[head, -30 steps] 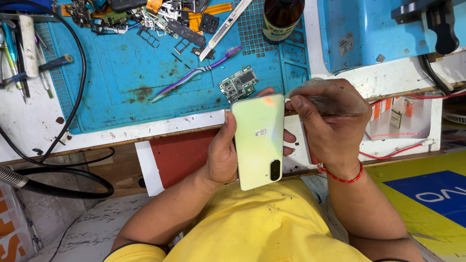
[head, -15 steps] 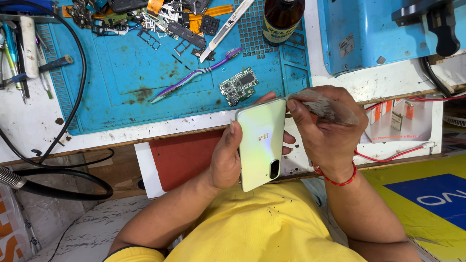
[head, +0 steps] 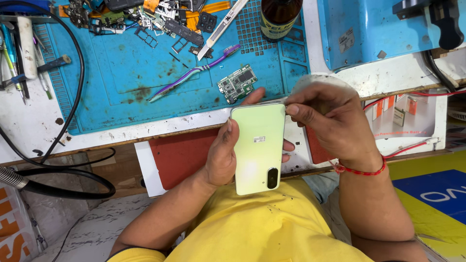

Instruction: The person uses a thin plastic tool to pry along the edges of a phone back cover, sliding it around the perimeter until the cover is detached and lifted off.

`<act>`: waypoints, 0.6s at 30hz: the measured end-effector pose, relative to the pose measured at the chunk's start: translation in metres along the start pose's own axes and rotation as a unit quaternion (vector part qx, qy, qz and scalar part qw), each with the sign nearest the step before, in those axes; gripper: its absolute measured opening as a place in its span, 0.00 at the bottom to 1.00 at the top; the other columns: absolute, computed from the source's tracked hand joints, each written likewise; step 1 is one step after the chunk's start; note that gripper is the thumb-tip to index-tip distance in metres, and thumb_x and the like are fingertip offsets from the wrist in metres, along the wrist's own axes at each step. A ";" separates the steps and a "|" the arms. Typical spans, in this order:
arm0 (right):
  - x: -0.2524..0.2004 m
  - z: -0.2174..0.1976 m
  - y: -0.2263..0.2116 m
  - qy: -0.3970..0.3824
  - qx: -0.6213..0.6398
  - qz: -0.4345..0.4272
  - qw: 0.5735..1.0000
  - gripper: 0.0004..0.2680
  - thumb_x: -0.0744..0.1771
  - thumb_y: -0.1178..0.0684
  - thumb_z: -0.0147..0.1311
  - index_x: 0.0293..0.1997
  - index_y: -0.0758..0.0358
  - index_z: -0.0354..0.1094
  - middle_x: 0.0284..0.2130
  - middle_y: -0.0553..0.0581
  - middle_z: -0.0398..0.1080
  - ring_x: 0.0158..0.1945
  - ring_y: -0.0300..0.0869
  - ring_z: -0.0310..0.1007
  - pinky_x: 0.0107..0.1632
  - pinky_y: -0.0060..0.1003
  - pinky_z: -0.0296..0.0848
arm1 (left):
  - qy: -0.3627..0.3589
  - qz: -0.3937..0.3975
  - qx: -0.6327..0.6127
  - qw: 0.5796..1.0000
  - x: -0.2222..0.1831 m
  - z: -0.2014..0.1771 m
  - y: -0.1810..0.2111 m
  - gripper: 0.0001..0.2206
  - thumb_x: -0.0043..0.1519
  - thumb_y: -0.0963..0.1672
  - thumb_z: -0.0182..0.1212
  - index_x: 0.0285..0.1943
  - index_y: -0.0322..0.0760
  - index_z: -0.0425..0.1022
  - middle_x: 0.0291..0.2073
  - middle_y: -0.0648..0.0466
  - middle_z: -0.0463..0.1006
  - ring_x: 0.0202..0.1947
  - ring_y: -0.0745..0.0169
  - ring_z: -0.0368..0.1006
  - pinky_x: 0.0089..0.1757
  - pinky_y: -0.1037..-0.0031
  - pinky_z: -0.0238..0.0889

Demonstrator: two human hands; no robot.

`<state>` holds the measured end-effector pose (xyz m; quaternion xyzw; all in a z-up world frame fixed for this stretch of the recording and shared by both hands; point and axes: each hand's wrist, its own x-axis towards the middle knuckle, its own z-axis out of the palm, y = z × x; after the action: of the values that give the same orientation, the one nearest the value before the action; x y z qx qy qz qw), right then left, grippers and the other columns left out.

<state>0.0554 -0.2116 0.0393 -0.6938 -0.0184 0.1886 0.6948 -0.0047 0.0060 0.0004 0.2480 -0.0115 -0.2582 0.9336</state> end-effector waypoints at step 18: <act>-0.051 0.021 0.059 -0.047 0.114 0.066 0.990 0.03 0.68 0.63 0.57 0.40 0.73 0.74 0.35 0.56 0.77 0.38 0.37 0.78 0.44 0.34 0.79 | 0.109 0.011 -0.046 0.993 -0.049 -0.007 -0.039 0.32 0.72 0.58 0.38 0.80 0.39 0.48 0.72 0.41 0.62 0.72 0.48 0.62 0.69 0.56 0.56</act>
<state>-0.0120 -0.2085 -0.0048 -0.6005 0.0169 0.2672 0.7535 -0.0646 0.0035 -0.0189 0.2311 0.0996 -0.2195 0.9426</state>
